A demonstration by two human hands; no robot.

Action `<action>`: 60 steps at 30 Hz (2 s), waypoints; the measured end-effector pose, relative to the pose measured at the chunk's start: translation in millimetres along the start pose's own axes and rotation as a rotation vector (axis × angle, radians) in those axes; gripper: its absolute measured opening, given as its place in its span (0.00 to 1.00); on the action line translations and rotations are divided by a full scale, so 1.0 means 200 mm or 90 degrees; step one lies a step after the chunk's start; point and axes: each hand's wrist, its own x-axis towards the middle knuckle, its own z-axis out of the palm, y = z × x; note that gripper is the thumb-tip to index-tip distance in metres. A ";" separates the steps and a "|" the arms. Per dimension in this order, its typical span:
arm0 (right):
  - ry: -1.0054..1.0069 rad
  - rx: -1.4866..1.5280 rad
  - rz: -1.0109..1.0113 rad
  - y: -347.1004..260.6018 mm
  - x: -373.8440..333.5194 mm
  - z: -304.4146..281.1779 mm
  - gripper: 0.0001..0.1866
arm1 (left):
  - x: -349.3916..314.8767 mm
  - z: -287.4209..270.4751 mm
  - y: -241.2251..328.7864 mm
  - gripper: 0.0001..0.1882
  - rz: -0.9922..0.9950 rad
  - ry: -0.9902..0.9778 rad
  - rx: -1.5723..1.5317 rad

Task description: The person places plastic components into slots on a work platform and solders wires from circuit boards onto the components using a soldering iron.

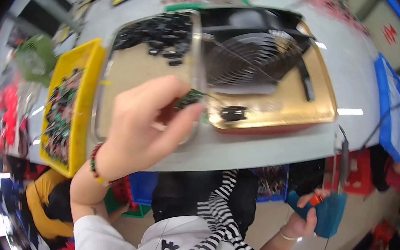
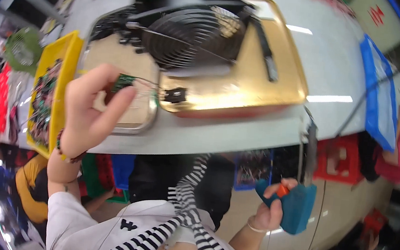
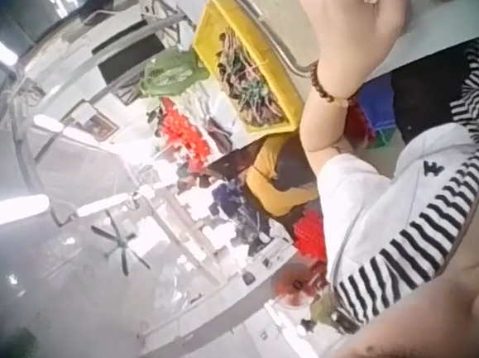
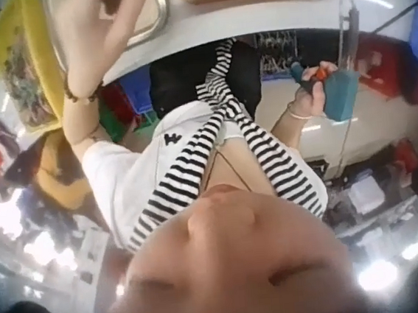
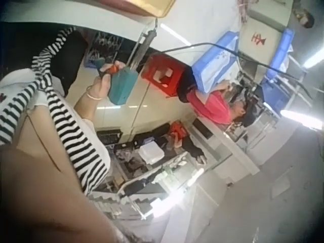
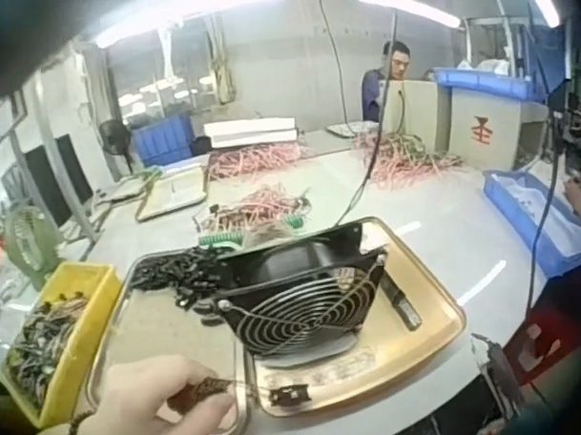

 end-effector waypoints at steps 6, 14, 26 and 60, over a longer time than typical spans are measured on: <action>-0.026 -0.021 -0.014 -0.02 0.00 -0.04 0.26 | -0.07 -0.15 -0.06 0.10 -0.108 -0.128 -0.141; 0.006 -0.049 -0.020 -0.06 0.02 0.03 0.28 | -0.07 -0.55 -0.24 0.10 -0.234 -0.093 -0.235; -0.073 0.067 -0.050 -0.15 0.01 0.21 0.21 | -0.11 -1.20 -1.46 0.08 -0.446 0.121 -0.043; -0.027 0.007 -0.049 -0.11 0.00 0.24 0.25 | -0.44 -1.26 -1.63 0.11 -0.632 0.139 -0.017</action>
